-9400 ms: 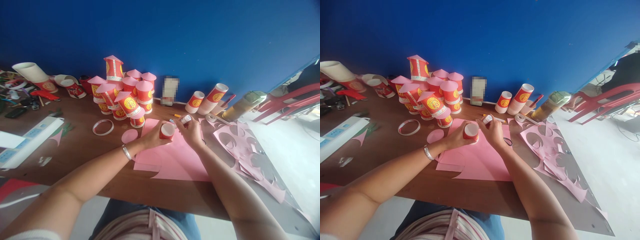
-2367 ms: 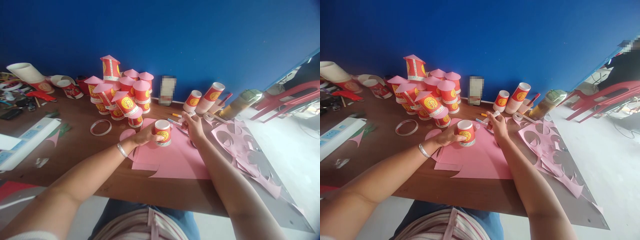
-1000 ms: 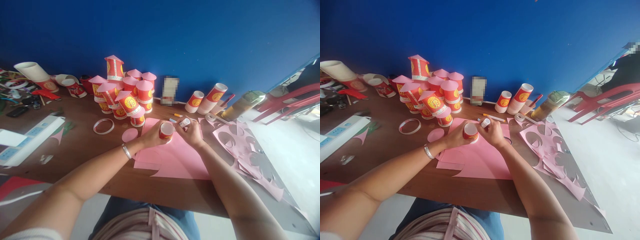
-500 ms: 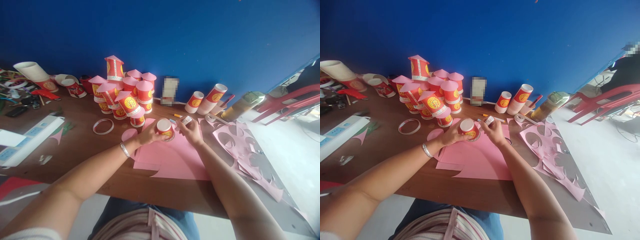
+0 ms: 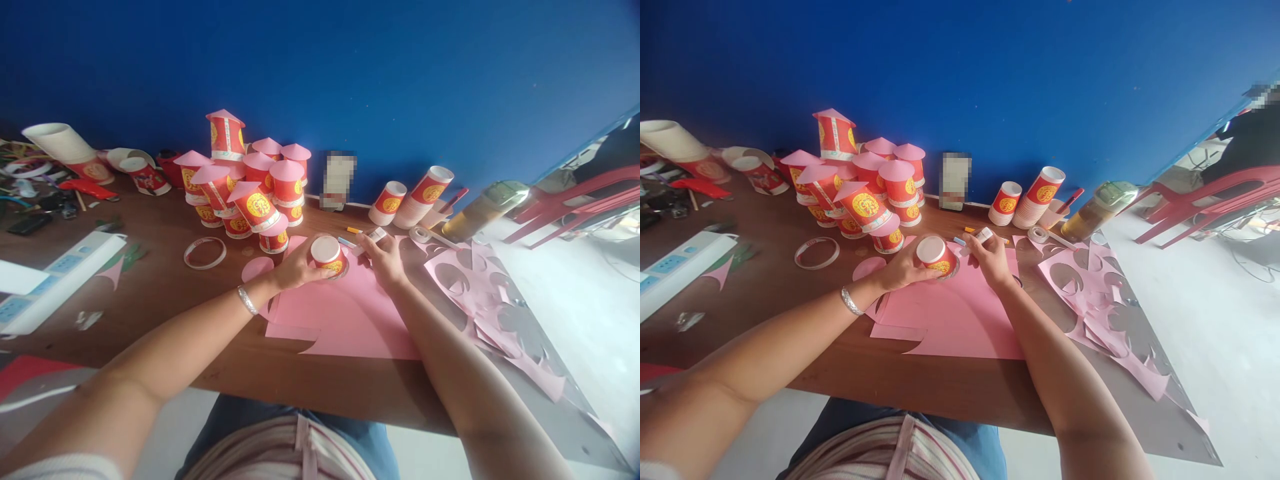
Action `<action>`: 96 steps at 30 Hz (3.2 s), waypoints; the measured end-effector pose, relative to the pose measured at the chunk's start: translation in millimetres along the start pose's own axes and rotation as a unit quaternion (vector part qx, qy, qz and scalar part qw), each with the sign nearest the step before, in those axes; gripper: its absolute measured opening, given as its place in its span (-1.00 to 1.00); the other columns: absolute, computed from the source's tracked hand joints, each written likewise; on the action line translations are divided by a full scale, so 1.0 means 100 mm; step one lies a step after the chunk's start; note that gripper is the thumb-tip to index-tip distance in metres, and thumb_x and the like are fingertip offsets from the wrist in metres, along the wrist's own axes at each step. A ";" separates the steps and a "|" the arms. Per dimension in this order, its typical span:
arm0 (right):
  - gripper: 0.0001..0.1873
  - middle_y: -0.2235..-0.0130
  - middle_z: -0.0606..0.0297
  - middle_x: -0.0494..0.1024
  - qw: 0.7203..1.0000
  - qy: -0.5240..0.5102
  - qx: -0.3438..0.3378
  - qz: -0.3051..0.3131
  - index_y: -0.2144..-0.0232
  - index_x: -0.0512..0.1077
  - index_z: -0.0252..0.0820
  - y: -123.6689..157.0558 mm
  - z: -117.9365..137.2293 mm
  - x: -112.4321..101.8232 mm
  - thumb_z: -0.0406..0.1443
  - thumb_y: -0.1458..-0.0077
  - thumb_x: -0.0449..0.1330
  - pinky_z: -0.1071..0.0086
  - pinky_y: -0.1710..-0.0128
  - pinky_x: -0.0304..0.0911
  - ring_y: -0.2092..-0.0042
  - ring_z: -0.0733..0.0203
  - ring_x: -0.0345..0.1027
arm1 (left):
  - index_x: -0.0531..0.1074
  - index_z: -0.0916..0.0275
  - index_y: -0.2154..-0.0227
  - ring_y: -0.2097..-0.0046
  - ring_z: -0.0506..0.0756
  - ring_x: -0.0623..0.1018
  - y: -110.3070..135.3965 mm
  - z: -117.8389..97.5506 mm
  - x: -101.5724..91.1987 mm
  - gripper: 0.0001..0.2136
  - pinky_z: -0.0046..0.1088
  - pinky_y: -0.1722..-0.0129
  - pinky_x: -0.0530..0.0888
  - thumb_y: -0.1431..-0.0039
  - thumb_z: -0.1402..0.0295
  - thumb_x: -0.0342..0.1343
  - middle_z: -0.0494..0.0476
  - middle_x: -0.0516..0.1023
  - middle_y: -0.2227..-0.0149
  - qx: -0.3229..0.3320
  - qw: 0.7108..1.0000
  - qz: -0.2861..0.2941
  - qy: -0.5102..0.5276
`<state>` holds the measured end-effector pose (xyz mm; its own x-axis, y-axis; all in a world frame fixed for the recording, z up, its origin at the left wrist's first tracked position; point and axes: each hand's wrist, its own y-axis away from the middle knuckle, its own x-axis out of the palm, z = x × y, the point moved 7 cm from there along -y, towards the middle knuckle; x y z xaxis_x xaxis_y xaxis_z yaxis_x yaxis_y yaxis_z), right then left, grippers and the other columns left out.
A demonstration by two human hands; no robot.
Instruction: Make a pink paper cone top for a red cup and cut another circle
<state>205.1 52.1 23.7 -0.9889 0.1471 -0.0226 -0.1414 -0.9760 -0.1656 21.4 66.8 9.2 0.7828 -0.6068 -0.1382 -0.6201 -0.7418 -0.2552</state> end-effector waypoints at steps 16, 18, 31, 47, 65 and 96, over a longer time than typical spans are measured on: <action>-0.38 0.55 0.51 0.39 0.994 -0.103 0.028 0.030 0.41 0.35 -0.10 0.02 -0.09 0.19 0.19 0.13 0.50 0.37 0.53 0.33 0.59 0.37 0.23 | 0.37 0.20 0.06 -0.05 0.34 0.51 0.07 -0.14 -0.05 -0.44 -0.05 -0.02 0.50 0.06 0.23 0.51 0.23 0.45 0.04 0.116 0.900 -0.146 -0.394; -0.39 0.56 0.52 0.39 0.993 -0.109 0.026 0.028 0.40 0.36 -0.10 0.03 -0.08 0.21 0.18 0.13 0.51 0.38 0.53 0.32 0.59 0.37 0.23 | 0.37 0.21 0.07 -0.04 0.34 0.52 0.07 -0.14 -0.05 -0.45 -0.06 0.00 0.51 0.06 0.22 0.51 0.24 0.45 0.05 0.110 0.896 -0.149 -0.403; -0.47 0.51 0.48 0.47 0.996 -0.075 -0.034 0.019 0.39 0.39 -0.11 0.08 0.01 0.25 0.11 0.04 0.50 0.37 0.54 0.33 0.58 0.35 0.33 | 0.35 0.20 0.08 0.04 0.29 0.56 0.09 -0.13 -0.04 -0.39 -0.12 0.11 0.54 0.15 0.31 0.57 0.17 0.50 0.10 0.147 0.878 -0.165 -0.425; -0.46 0.59 0.54 0.38 0.993 -0.119 -0.009 0.003 0.39 0.39 -0.11 0.06 -0.09 0.26 0.13 0.04 0.49 0.40 0.52 0.26 0.60 0.37 0.28 | 0.38 0.23 0.11 0.05 0.31 0.57 0.09 -0.14 -0.03 -0.46 -0.09 0.14 0.58 0.05 0.19 0.53 0.24 0.49 0.11 0.148 0.876 -0.166 -0.429; -0.44 0.61 0.55 0.34 0.991 -0.131 0.022 -0.013 0.39 0.39 -0.11 0.07 -0.17 0.26 0.14 0.06 0.51 0.39 0.50 0.26 0.59 0.36 0.27 | 0.36 0.19 0.08 0.04 0.30 0.57 0.10 -0.11 -0.03 -0.48 -0.09 0.14 0.58 -0.02 0.12 0.48 0.23 0.47 0.10 0.157 0.874 -0.175 -0.425; -0.51 0.60 0.51 0.43 0.997 -0.061 -0.018 -0.031 0.37 0.38 -0.10 0.09 -0.14 0.23 0.11 -0.04 0.44 0.37 0.48 0.30 0.58 0.33 0.32 | 0.38 0.21 0.11 0.01 0.30 0.55 0.08 -0.09 -0.05 -0.48 -0.10 0.06 0.54 0.06 0.21 0.52 0.21 0.48 0.09 0.119 0.892 -0.162 -0.404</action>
<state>182.2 49.1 8.3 -0.9769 0.1837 0.1093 -0.2025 -0.9590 -0.1980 12.0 61.5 16.9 0.7606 0.1034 -0.6410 -0.4011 -0.7016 -0.5890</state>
